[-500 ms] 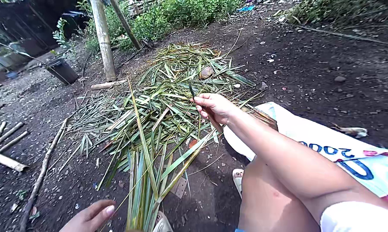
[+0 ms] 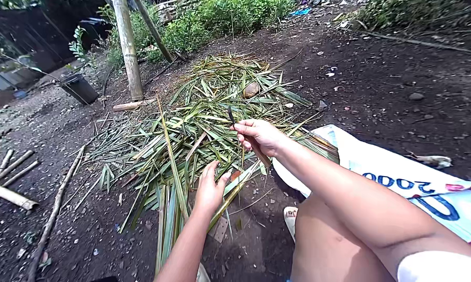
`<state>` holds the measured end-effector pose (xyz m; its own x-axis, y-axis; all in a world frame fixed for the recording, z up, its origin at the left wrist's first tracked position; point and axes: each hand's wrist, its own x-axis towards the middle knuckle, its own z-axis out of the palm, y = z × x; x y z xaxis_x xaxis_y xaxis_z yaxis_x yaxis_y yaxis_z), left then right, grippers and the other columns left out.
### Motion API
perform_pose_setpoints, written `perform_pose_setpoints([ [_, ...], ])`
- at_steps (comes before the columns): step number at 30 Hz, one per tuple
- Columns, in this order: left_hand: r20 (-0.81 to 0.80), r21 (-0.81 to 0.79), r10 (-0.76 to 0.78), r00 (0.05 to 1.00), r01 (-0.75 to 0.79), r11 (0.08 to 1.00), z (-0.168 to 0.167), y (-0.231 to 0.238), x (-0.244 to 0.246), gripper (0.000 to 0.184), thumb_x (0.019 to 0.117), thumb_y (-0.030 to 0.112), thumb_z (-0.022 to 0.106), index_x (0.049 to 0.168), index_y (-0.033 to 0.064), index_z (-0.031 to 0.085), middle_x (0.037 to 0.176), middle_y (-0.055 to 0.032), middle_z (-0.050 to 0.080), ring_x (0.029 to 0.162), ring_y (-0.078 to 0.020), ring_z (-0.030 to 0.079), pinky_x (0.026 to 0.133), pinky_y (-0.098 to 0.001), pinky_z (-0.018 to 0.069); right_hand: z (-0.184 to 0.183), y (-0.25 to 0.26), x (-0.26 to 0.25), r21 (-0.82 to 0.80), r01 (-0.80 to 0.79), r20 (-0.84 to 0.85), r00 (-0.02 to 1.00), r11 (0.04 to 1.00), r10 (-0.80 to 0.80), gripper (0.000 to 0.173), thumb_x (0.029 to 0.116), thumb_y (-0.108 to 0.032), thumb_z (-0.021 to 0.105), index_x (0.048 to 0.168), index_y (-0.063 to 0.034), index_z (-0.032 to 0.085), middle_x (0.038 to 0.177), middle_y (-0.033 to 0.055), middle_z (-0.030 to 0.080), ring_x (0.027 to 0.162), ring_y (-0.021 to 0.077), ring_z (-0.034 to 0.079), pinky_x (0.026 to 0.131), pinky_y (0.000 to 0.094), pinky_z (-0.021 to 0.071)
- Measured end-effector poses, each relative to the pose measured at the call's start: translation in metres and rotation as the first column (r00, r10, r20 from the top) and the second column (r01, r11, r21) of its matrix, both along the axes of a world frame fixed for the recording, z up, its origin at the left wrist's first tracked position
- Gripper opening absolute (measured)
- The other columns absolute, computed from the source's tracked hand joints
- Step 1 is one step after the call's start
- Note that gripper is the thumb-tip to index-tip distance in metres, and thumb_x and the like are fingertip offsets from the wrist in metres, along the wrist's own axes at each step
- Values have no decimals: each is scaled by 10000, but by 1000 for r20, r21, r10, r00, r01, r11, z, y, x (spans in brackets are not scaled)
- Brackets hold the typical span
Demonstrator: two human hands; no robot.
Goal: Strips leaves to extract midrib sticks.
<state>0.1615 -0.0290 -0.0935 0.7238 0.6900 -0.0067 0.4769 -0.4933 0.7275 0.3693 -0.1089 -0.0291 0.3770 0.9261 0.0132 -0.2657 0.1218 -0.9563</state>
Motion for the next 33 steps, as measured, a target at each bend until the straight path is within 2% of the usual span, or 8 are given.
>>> perform_pose_setpoints([
  [4, 178, -214, -81, 981, 119, 970, -17, -10, 37, 491, 1085, 296, 494, 1511, 55, 462, 1468, -118, 564, 1342, -171, 547, 1139, -369, 430, 4, -4, 0, 35, 17, -52, 999, 999, -15, 248, 1090, -226, 494, 1114, -34, 649, 625, -4, 546, 414, 19, 467, 394, 161, 450],
  [6, 297, -250, -27, 955, 105, 963, -19, -18, 47, 300, 1094, 201, 481, 1270, 15, 637, 1057, -50, 736, 965, -80, 683, 905, -282, 533, 6, -7, 4, 60, 37, -65, 997, 998, -34, 259, 1093, -245, 486, 1135, -50, 651, 631, -13, 552, 418, 12, 467, 399, 158, 450],
  [9, 442, -217, -28, 897, 137, 966, -14, -12, 47, 287, 1101, 148, 427, 1207, 12, 656, 787, 40, 623, 638, -9, 554, 611, -178, 477, 9, -10, 13, 100, 60, -25, 998, 993, -58, 245, 1090, -180, 482, 1164, -25, 657, 660, -2, 571, 454, 24, 496, 429, 161, 464],
  [12, 447, -11, -67, 892, 80, 997, 3, 5, 39, 303, 1090, 165, 441, 1230, 40, 679, 807, 73, 630, 707, 10, 572, 692, -177, 491, 4, -9, 15, 62, -26, 102, 995, 998, 20, 223, 1084, -156, 506, 1183, -18, 650, 681, 10, 575, 500, 45, 512, 480, 177, 474],
  [18, 97, 350, -47, 994, 10, 937, 34, 31, 2, 330, 1096, 252, 452, 1246, 111, 710, 950, -7, 717, 848, -96, 662, 826, -332, 540, 4, -1, 0, -54, -17, 59, 998, 998, 21, 229, 1083, -151, 519, 1225, -14, 635, 683, 13, 557, 492, 41, 492, 478, 165, 452],
  [23, -12, 373, -14, 1000, 17, 928, 36, 43, -39, 312, 1092, 249, 463, 1208, 118, 721, 948, -28, 726, 884, -156, 682, 841, -424, 540, 4, 5, 9, -57, 29, 3, 1000, 998, -29, 233, 1087, -176, 512, 1222, -37, 641, 651, -3, 533, 464, 37, 475, 446, 165, 442],
  [26, -8, 357, 4, 1000, -1, 934, 28, 55, -64, 313, 1087, 256, 458, 1182, 126, 726, 900, 11, 710, 829, -105, 658, 804, -367, 536, 0, 8, 17, -51, 79, -31, 996, 996, -81, 247, 1083, -200, 520, 1239, -52, 641, 632, -8, 521, 436, 31, 462, 411, 164, 435],
  [33, -3, 436, 96, 995, -85, 896, 21, 50, -85, 304, 1080, 226, 488, 1176, 92, 744, 1005, -69, 758, 969, -237, 716, 900, -518, 539, -11, 16, 18, -94, 115, -9, 993, 989, -117, 247, 1089, -254, 500, 1215, -91, 637, 607, -24, 495, 411, 19, 434, 389, 161, 419],
])
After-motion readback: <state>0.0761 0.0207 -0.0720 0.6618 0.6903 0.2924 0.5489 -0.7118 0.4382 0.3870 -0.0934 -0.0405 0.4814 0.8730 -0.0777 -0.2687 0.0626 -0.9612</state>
